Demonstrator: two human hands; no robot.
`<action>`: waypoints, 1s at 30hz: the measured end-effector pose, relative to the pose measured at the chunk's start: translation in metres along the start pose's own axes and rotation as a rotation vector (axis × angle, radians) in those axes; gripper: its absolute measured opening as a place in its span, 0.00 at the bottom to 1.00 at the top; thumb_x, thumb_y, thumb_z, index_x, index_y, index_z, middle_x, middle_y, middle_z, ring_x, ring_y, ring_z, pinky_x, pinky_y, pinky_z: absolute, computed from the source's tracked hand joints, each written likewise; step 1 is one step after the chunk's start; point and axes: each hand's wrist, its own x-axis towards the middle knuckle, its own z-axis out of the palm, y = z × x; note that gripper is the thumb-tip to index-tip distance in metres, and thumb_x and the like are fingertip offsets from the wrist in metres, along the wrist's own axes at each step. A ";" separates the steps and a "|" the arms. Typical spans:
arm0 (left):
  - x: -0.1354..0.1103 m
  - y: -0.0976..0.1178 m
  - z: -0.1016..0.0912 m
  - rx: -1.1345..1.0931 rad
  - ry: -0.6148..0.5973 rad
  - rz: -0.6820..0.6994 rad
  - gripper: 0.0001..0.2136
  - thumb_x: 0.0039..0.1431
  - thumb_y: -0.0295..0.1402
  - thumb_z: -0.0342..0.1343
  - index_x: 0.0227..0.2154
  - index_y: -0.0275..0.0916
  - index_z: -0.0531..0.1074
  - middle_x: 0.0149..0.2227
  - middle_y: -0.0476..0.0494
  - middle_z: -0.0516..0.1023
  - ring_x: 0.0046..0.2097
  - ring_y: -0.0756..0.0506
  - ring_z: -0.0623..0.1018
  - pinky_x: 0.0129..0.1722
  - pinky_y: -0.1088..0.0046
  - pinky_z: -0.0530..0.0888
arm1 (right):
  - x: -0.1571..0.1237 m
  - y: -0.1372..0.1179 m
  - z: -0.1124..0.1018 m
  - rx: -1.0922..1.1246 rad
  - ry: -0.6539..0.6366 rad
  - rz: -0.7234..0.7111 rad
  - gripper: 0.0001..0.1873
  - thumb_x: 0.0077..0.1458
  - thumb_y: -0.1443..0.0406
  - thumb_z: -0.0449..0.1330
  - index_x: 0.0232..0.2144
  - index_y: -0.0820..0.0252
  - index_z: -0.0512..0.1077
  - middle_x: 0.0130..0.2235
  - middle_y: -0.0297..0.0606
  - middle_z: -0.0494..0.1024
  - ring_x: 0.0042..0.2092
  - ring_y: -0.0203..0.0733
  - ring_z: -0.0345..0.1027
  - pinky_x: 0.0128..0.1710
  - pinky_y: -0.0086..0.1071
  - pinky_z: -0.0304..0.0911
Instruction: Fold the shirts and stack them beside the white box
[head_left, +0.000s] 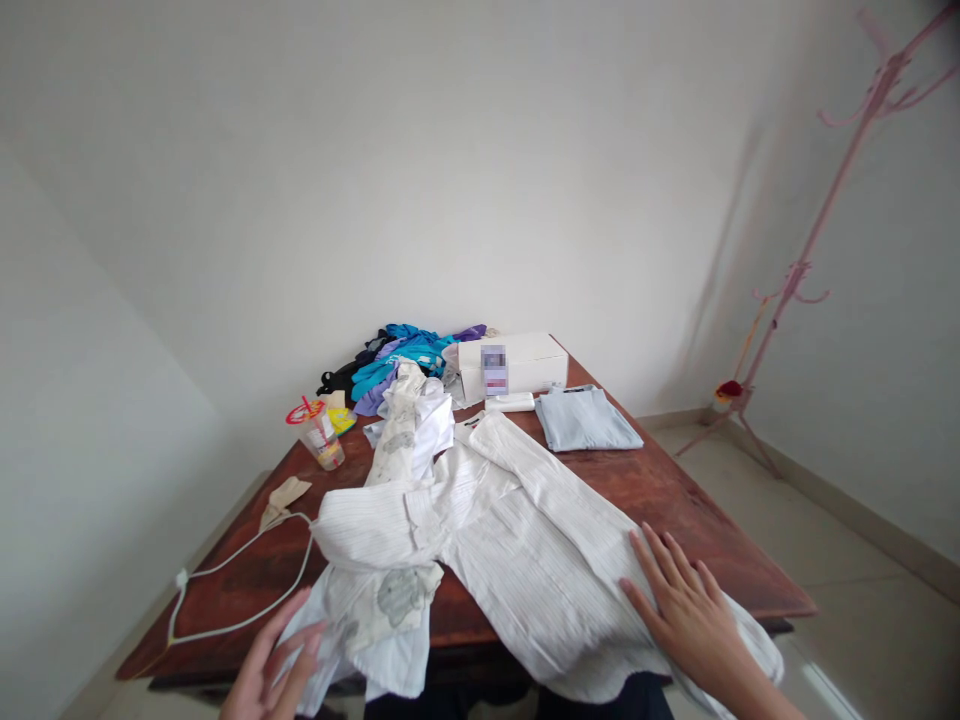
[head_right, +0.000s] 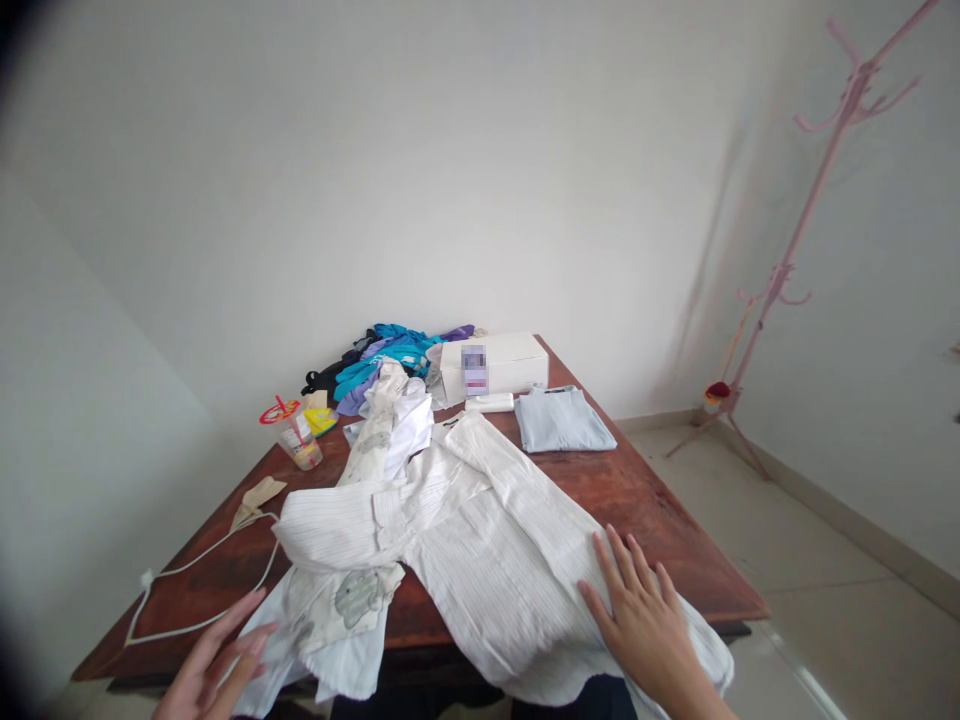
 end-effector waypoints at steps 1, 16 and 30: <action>0.009 0.004 0.000 0.010 0.030 0.001 0.39 0.46 0.53 0.68 0.61 0.45 0.67 0.58 0.38 0.76 0.54 0.34 0.79 0.45 0.66 0.82 | 0.000 0.000 -0.001 0.000 -0.006 0.005 0.39 0.64 0.45 0.42 0.68 0.59 0.60 0.71 0.41 0.55 0.71 0.59 0.47 0.67 0.58 0.46; 0.066 0.024 0.026 0.272 -0.191 0.100 0.40 0.49 0.57 0.62 0.60 0.36 0.67 0.46 0.37 0.80 0.39 0.41 0.80 0.44 0.64 0.77 | 0.003 -0.003 -0.017 -0.034 -0.117 0.026 0.39 0.65 0.45 0.41 0.69 0.58 0.57 0.72 0.41 0.53 0.72 0.56 0.45 0.68 0.56 0.45; 0.064 -0.016 0.016 0.343 -0.072 0.094 0.56 0.47 0.50 0.66 0.72 0.39 0.39 0.62 0.26 0.69 0.37 0.42 0.80 0.40 0.61 0.79 | 0.003 -0.003 -0.020 -0.052 -0.140 0.031 0.38 0.66 0.46 0.39 0.70 0.59 0.55 0.72 0.41 0.53 0.72 0.55 0.42 0.68 0.56 0.44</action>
